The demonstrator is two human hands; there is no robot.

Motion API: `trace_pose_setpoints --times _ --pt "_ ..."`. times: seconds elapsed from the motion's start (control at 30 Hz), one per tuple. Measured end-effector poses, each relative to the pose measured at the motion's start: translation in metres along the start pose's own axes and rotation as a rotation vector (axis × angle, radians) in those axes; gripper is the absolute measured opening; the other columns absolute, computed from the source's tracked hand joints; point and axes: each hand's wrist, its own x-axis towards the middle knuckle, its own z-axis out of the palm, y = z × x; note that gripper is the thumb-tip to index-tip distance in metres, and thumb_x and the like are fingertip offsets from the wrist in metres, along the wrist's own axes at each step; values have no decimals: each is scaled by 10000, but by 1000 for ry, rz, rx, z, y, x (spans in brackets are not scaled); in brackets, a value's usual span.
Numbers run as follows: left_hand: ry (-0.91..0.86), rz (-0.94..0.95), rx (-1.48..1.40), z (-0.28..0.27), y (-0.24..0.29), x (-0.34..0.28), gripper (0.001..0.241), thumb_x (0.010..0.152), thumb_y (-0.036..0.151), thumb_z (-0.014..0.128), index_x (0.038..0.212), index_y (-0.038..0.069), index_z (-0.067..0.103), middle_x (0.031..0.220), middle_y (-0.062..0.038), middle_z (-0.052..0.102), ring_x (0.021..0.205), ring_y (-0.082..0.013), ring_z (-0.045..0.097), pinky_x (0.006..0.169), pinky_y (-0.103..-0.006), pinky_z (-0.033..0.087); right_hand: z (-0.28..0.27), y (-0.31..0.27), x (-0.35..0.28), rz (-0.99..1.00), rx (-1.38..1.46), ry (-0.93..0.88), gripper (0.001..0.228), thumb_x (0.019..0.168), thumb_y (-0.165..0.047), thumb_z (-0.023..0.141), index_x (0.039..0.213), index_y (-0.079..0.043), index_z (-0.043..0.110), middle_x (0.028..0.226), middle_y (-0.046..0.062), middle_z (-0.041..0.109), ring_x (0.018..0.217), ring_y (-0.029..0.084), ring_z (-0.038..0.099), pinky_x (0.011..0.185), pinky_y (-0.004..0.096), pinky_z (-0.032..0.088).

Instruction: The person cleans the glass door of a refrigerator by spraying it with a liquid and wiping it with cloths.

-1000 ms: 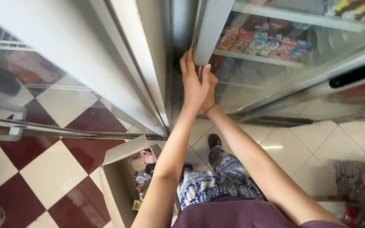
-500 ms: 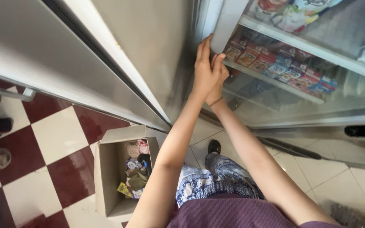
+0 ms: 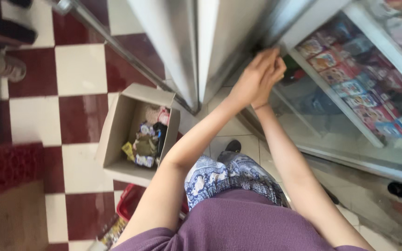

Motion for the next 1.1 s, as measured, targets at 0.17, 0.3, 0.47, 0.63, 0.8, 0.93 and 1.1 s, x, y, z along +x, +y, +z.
trace_pose_setpoints --times 0.17,0.3,0.47,0.63,0.8,0.93,1.1 --pt "-179 -183 241 -66 -24 -153 417 957 67 588 1373 89 588 1349 -163 606 1217 -379 621 998 -429 527 -32 -32 -68 59 93 -250 834 905 -147 729 1623 -50 316 1463 221 358 1355 414 395 1148 528 275" --pt "-234 -438 480 -133 -37 -286 451 872 36 596 1316 107 626 1205 -148 637 1078 -366 642 901 -455 530 -28 -46 -144 63 11 -451 821 858 -109 701 1607 -83 364 1445 227 389 1321 416 433 1127 546 315" --pt "-234 -726 644 -185 -50 -398 373 906 98 607 1276 138 640 1115 -127 653 1025 -347 673 858 -464 542 -14 -85 -202 56 213 -718 730 842 -34 649 1540 -104 447 1356 173 463 1059 288 581 989 450 467" --pt "260 -913 684 -203 -43 -438 405 860 70 599 1260 124 633 1166 -173 646 1022 -397 655 842 -482 538 7 -138 -223 -73 432 -891 684 836 29 612 1498 -88 487 1281 156 490 956 256 586 895 376 526" --pt "686 -1039 655 -171 -4 -440 397 893 88 600 1287 132 622 1191 -163 638 1018 -397 656 864 -473 544 19 -163 -217 -302 655 -1019 649 832 35 633 1461 -66 509 1246 151 494 932 243 581 901 380 521" --pt "936 -1109 659 -115 25 -451 387 910 94 628 1296 115 619 1221 -154 641 1028 -410 648 851 -473 535 19 -149 -200 -471 775 -1176 636 824 49 620 1442 -62 525 1246 150 494 903 235 574 900 377 519" --pt "1136 -1182 611 -16 40 -478 357 884 76 628 1239 97 653 1120 -137 658 943 -340 680 820 -426 551 39 -145 -192 -573 756 -1317 569 838 44 614 1397 -42 556 1238 155 491 873 222 574 861 368 520"
